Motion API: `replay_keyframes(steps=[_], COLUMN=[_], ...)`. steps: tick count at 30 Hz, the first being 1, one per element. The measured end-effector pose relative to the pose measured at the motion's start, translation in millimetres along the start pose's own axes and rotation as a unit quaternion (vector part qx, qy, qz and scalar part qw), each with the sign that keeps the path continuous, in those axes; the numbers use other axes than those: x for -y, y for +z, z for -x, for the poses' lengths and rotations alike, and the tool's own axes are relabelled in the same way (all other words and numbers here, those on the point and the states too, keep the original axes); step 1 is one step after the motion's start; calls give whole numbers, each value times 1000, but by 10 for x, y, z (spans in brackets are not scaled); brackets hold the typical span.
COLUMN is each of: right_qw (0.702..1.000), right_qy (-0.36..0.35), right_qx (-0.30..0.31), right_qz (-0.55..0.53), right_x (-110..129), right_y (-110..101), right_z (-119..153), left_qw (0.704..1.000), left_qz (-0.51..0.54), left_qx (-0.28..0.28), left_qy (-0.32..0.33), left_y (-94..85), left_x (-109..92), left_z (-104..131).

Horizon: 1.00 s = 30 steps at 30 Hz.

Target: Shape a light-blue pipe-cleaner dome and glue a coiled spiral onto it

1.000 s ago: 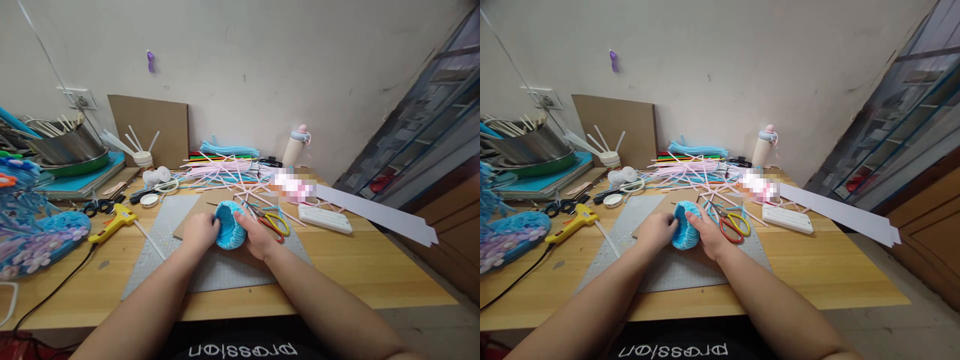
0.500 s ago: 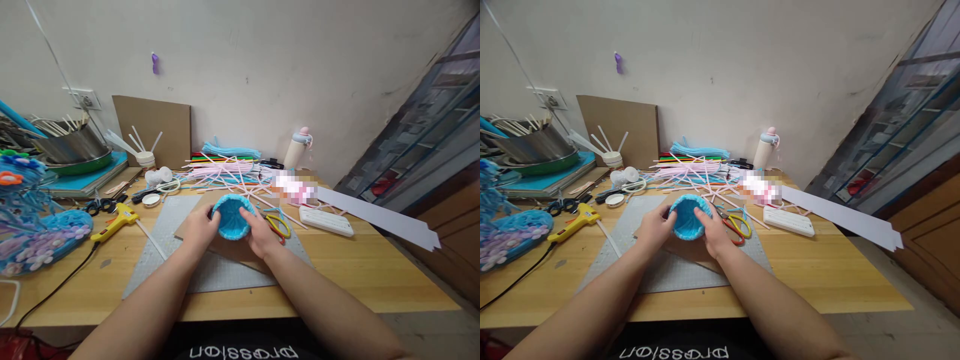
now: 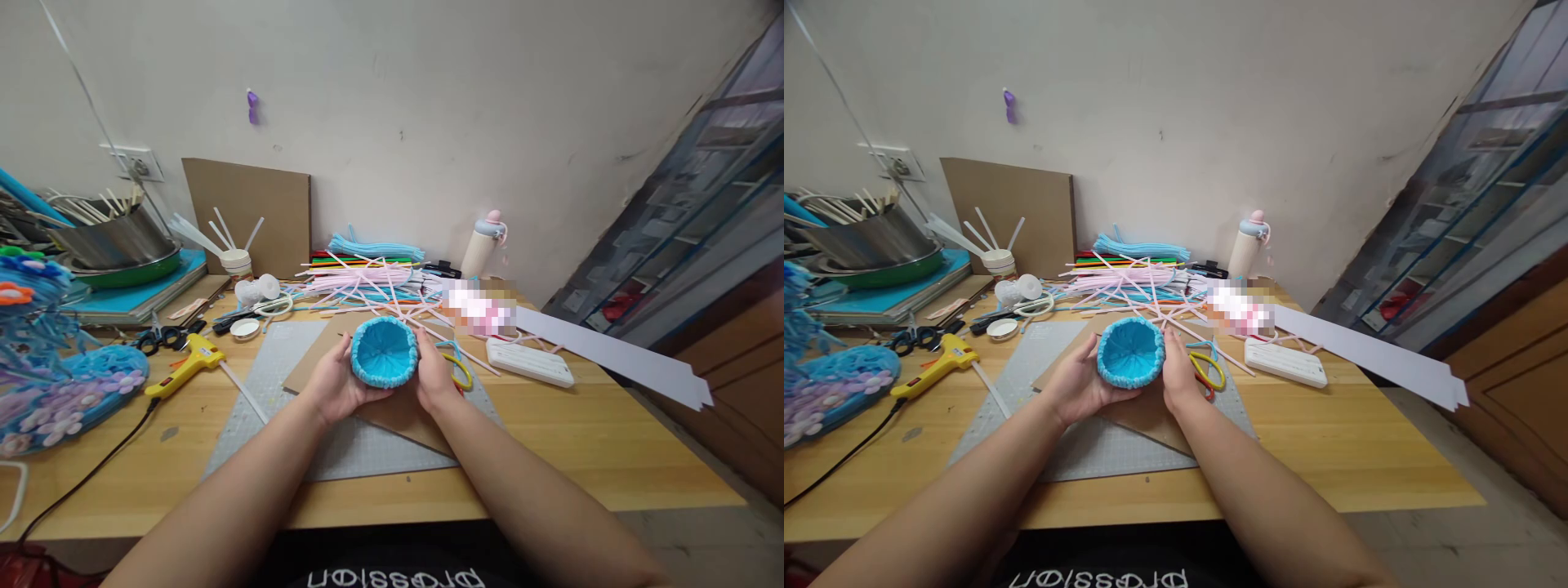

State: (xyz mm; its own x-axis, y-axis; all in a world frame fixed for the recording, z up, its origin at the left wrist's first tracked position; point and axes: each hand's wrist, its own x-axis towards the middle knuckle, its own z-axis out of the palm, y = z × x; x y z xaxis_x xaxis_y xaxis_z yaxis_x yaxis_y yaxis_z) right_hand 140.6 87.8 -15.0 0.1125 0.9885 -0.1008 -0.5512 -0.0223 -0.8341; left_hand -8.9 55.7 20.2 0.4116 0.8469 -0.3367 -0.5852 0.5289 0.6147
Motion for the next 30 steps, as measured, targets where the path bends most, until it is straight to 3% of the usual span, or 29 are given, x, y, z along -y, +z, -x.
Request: replay_keyframes(steps=[3,5,8,11,13,16,20,25,28,30], right_qw=[1000,1000,990,946,920,907,914,960,997,999], right_qy=[-27,-9,105,237,269,253,213,188,54,-29], right_qx=[7,22,77,164,204,241,253,168,58,2], right_qz=[5,1,-55,-150,-197,-236,-233,-119,-9,29], right_x=[38,98,194,251,264,271,253,103,-20,-73], right_y=[10,25,30,10,-5,-18,-22,-20,-40,-68], right_z=[15,56,114,132,132,140,152,67,-25,-76], left_qw=[999,999,982,940,920,902,934,982,998,999], left_qz=[18,21,-49,-163,-215,-258,-205,-105,-15,20], left_qx=[31,29,28,57,57,-7,-57,13,-2,-33], left_qy=[-8,36,182,295,322,346,287,155,57,33], left_y=[-24,-30,-26,-33,-61,-119,-117,22,66,68], left_x=[-28,-24,24,87,106,102,123,173,138,100], left_z=[-3,-20,-44,-54,-59,-84,-115,-28,23,34])
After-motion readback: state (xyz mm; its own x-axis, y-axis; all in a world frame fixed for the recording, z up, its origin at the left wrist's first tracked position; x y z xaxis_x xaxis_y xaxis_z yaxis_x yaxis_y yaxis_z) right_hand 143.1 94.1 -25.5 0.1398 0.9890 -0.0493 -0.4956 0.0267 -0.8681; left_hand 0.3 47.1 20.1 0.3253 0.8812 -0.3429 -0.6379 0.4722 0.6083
